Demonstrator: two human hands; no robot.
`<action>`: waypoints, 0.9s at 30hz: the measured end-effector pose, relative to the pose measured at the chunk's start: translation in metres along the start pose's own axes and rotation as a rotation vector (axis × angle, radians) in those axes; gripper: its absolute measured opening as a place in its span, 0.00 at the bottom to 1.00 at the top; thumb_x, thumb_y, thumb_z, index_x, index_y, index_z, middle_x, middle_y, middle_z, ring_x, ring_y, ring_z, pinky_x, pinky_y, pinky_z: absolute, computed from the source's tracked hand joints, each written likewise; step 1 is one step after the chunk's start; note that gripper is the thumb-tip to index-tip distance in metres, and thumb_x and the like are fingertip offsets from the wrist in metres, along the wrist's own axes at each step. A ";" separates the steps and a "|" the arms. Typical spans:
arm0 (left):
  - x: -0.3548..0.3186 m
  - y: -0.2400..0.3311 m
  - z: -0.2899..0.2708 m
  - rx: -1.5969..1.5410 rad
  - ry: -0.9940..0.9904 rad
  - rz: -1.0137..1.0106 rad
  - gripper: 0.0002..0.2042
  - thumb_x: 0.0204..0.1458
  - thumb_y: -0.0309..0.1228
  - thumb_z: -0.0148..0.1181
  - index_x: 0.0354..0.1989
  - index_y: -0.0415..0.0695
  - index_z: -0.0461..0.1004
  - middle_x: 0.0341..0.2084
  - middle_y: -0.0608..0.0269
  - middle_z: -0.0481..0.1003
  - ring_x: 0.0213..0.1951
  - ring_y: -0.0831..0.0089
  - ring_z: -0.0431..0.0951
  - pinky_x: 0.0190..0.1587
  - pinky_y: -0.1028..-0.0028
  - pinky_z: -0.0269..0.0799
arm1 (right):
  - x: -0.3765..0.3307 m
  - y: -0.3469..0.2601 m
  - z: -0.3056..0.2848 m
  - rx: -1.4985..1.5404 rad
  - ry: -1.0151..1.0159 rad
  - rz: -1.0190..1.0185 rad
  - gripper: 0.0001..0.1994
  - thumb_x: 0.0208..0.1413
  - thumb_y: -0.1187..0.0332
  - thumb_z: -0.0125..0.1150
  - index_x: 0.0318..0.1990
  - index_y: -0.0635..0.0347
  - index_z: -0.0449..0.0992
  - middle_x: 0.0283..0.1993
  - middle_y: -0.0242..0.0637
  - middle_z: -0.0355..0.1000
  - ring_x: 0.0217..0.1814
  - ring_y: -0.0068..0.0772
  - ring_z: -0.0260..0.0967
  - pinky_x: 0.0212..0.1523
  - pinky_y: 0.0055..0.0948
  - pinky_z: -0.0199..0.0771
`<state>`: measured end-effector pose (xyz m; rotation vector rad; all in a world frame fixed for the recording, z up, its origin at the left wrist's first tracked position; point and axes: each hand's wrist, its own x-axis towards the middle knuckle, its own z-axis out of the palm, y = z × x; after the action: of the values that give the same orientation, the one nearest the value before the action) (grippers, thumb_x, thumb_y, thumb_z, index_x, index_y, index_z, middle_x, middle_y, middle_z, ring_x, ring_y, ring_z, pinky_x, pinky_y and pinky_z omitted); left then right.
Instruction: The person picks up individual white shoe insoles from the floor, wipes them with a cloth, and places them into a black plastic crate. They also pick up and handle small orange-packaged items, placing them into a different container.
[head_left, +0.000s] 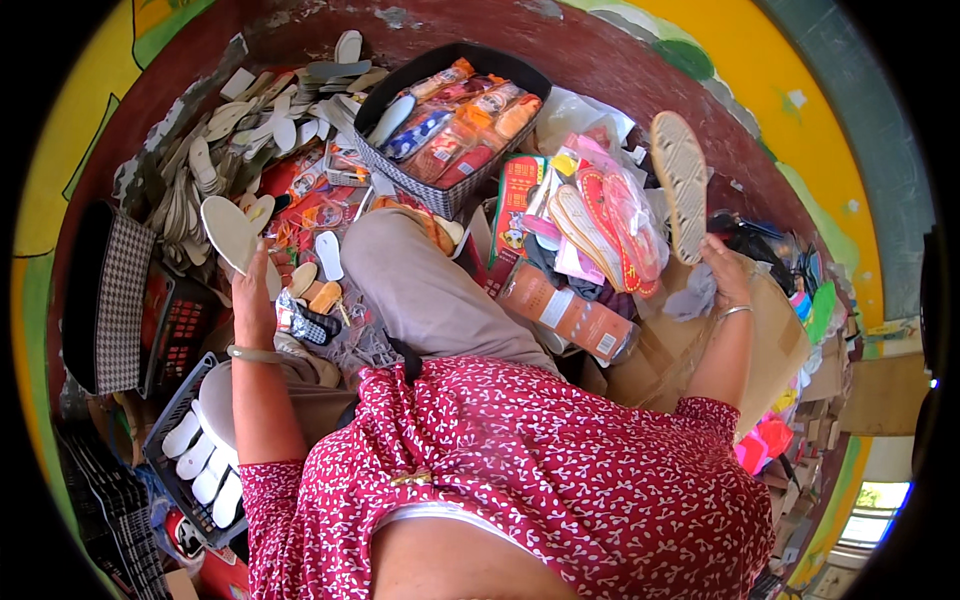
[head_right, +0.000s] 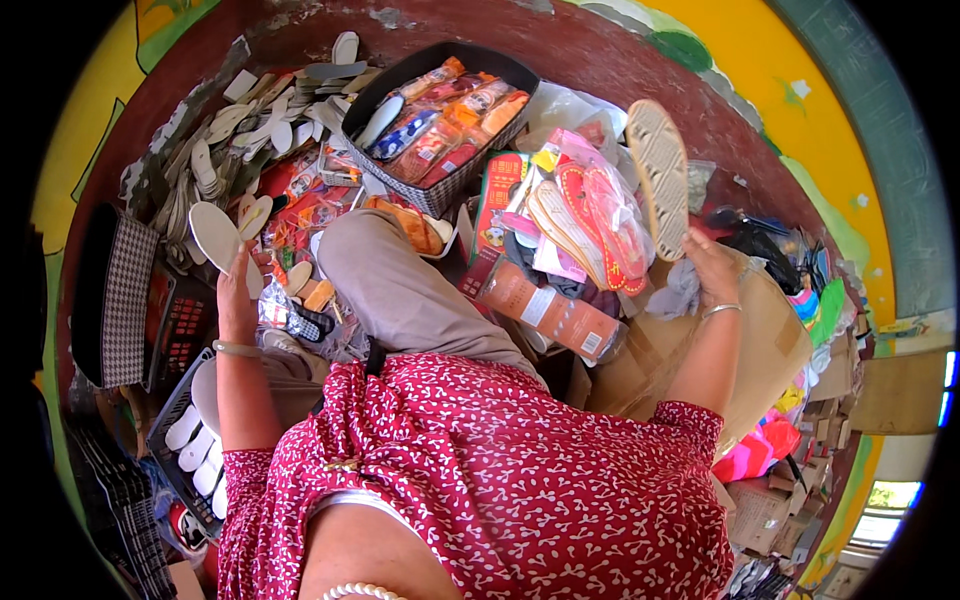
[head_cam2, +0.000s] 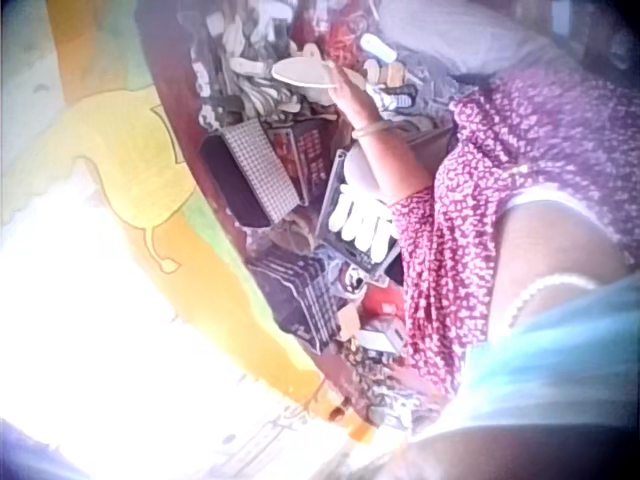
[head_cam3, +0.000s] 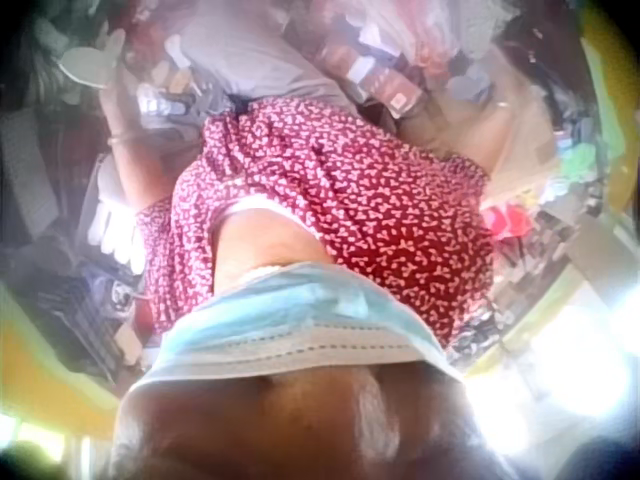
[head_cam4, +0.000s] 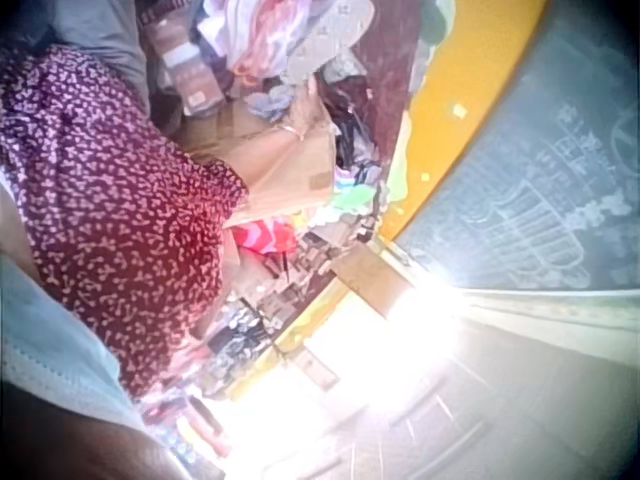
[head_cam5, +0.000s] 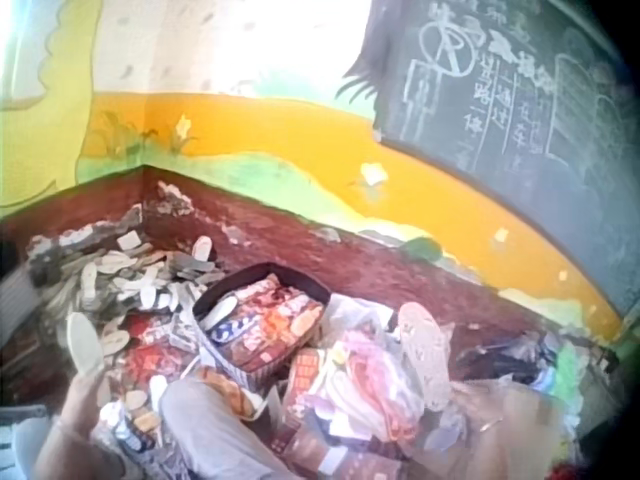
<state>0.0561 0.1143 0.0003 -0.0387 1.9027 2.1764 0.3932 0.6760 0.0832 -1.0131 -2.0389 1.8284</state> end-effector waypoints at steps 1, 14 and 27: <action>0.000 -0.001 0.000 0.019 -0.001 -0.005 0.18 0.55 0.41 0.50 0.43 0.37 0.69 0.27 0.61 0.73 0.28 0.76 0.72 0.30 0.78 0.67 | -0.006 0.004 0.007 -0.045 -0.005 0.033 0.15 0.56 0.62 0.54 0.48 0.58 0.70 0.35 0.24 0.70 0.30 0.13 0.65 0.30 0.15 0.65; -0.004 0.003 0.013 0.195 -0.048 -0.023 0.16 0.53 0.39 0.53 0.40 0.37 0.70 0.27 0.60 0.73 0.28 0.76 0.72 0.30 0.77 0.67 | -0.025 0.057 0.050 0.548 0.252 -0.167 0.14 0.56 0.63 0.53 0.46 0.61 0.69 0.41 0.33 0.71 0.41 0.23 0.69 0.42 0.24 0.69; 0.001 -0.006 0.006 0.282 -0.072 -0.008 0.17 0.52 0.42 0.54 0.34 0.37 0.71 0.24 0.61 0.73 0.25 0.76 0.73 0.27 0.77 0.66 | 0.010 0.104 0.070 0.469 0.132 0.156 0.13 0.55 0.65 0.54 0.45 0.61 0.69 0.36 0.34 0.72 0.34 0.29 0.71 0.35 0.28 0.74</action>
<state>0.0568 0.1216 -0.0050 0.0822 2.1417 1.8574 0.3803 0.6259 -0.0310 -1.1340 -1.3908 2.1121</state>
